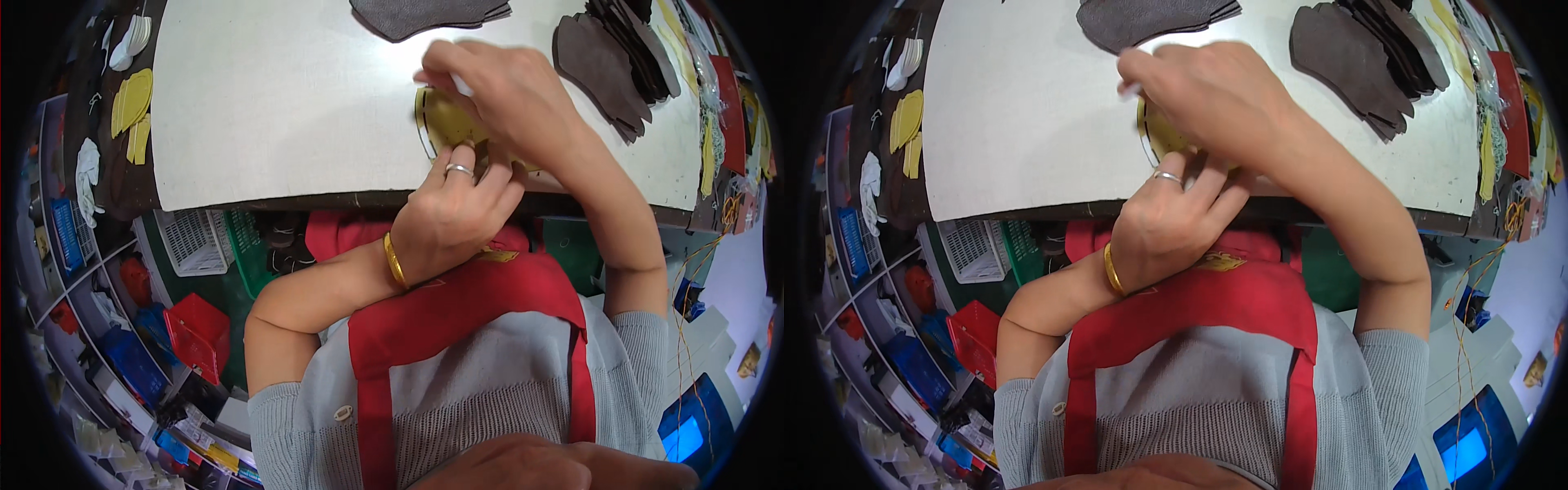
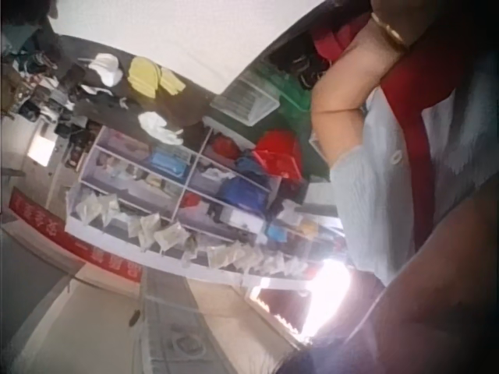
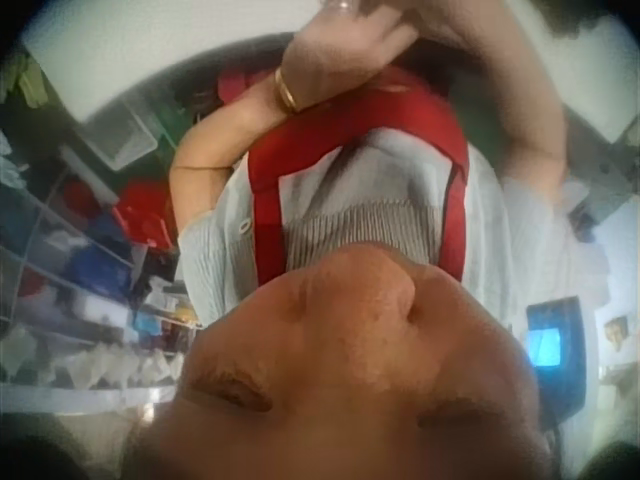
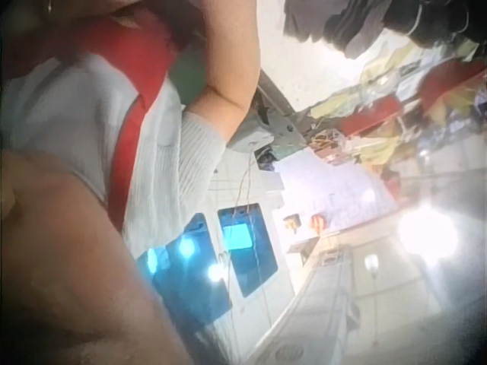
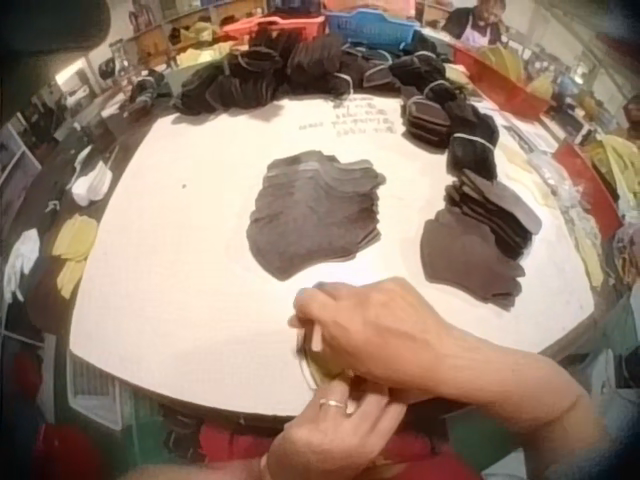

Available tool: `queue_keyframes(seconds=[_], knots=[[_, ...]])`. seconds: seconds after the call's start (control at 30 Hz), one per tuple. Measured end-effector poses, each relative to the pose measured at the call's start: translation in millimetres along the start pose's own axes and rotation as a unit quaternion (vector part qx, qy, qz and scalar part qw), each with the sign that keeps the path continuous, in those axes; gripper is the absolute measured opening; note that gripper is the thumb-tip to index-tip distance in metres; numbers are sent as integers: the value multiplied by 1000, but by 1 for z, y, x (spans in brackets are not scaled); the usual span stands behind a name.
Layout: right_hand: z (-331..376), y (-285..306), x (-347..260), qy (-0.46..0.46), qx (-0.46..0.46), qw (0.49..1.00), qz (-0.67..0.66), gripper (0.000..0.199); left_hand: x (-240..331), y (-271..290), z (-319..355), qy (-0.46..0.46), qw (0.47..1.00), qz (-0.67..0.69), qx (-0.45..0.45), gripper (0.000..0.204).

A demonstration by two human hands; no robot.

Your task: The person marks leather pieces by tracing around a template with a stylus, gathers the marked pieces into a stack, and secures the bundle with a rubber band.

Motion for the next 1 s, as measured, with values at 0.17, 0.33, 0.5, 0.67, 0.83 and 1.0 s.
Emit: queue_keyframes(seconds=[0.17, 0.33, 0.5, 0.67, 0.83, 1.0], knots=[[47, 32, 29, -161, 49, 956, -241, 24, 0, 4, -2, -4, 1000, -13, 21, 30], [33, 13, 20, -83, 1, 976, -199, 27, -1, 0, -5, -14, 999, -31, 25, 30], [9, -9, 4, -81, -5, 994, -72, 24, 0, -3, -3, 6, 1000, 2, 11, 29], [25, -5, -22, 37, -28, 996, -77, 21, 3, -4, 7, 17, 999, 26, 22, 32], [39, 22, 20, -162, -58, 957, -232, 28, -2, 2, -3, 1, 999, -16, 36, 33], [71, 30, 44, -211, 38, 946, -245, 22, 3, 3, -7, -11, 1000, -30, -3, 32]])
Point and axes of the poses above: each hand's wrist, its own z-axis away from the middle knuckle, its own y-axis out of the back of the hand, x = y × z, the point moved 5 cm from there along -z, towards the middle knuckle, and after that the axes turned 8 degrees about -y, right-handed, at the moved point
